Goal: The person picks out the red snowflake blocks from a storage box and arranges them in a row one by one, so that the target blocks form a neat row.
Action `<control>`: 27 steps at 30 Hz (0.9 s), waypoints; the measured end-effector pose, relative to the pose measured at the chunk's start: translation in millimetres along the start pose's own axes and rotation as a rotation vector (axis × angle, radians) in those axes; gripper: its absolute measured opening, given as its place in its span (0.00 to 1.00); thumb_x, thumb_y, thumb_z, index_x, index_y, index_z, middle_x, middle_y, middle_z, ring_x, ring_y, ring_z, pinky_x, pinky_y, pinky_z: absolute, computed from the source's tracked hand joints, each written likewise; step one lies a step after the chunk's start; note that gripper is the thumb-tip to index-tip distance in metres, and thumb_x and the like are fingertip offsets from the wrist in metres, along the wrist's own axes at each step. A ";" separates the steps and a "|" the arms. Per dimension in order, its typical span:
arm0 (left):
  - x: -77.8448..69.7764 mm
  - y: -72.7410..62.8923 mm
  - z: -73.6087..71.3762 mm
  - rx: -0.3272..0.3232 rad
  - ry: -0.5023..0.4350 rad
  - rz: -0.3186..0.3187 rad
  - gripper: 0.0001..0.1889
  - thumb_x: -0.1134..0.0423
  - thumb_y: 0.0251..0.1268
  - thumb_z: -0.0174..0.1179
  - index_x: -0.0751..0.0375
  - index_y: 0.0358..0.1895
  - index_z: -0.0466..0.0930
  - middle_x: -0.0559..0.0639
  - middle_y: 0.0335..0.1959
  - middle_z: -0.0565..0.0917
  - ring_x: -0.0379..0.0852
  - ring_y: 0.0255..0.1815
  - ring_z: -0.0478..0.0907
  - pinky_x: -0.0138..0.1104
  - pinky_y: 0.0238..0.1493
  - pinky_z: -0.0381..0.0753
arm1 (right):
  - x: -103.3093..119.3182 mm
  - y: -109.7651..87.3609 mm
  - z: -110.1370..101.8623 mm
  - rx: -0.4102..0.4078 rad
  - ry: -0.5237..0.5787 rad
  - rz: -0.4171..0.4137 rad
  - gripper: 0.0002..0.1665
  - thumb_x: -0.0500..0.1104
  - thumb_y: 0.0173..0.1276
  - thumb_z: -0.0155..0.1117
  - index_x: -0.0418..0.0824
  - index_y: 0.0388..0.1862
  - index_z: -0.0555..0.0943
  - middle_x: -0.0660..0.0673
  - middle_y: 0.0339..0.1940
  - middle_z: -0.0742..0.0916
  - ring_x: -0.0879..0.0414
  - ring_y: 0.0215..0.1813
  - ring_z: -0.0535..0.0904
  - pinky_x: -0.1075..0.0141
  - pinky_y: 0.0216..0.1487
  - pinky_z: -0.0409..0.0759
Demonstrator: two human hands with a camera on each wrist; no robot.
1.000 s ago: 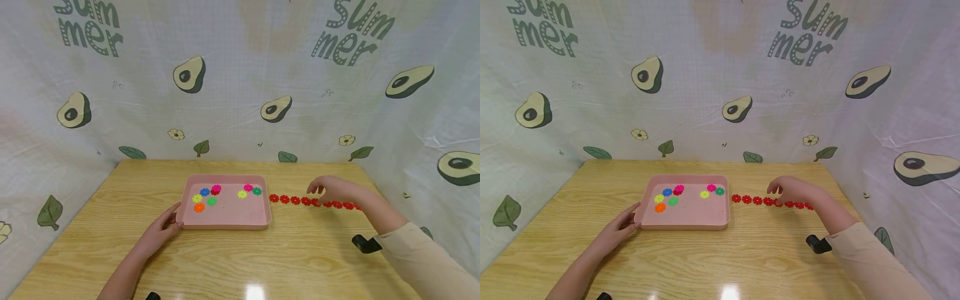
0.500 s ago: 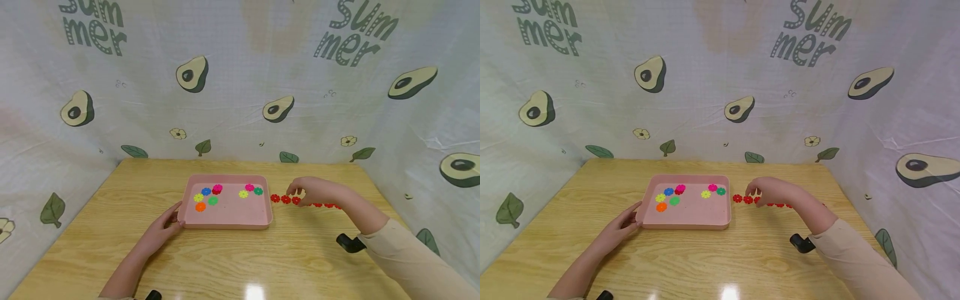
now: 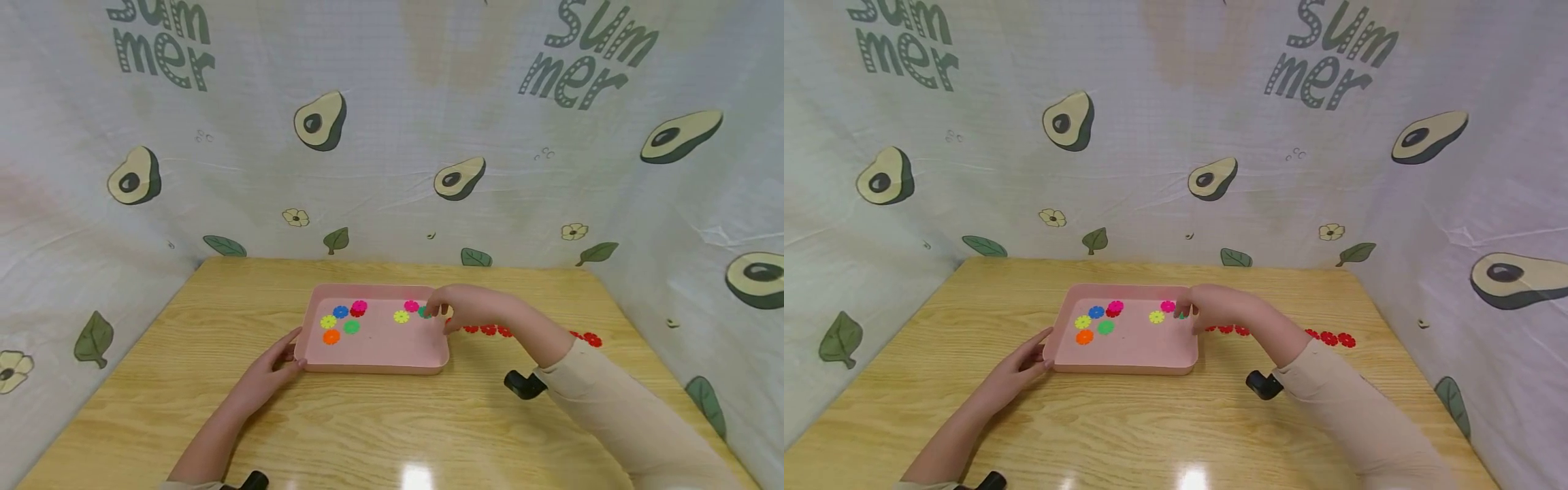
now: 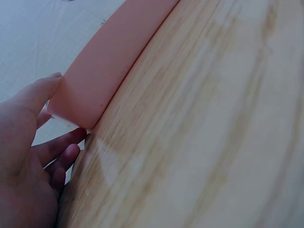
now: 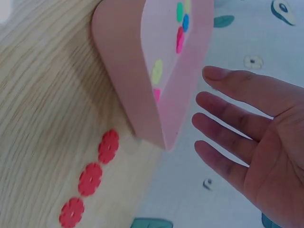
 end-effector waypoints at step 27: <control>2.0 1.0 1.0 -0.015 0.007 0.006 0.36 0.46 0.67 0.61 0.44 0.76 0.59 0.56 0.62 0.75 0.51 0.59 0.71 0.52 0.63 0.62 | 23.2 98.5 13.6 0.086 0.037 -0.045 0.25 0.32 0.59 0.72 0.39 0.57 0.82 0.40 0.54 0.82 0.43 0.57 0.74 0.60 0.48 0.78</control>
Point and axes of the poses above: each hand's wrist, its own y-axis towards the middle knuckle, its own z-axis out of the palm, x = y × z, the point moved 6 cm from there along y, towards the middle knuckle
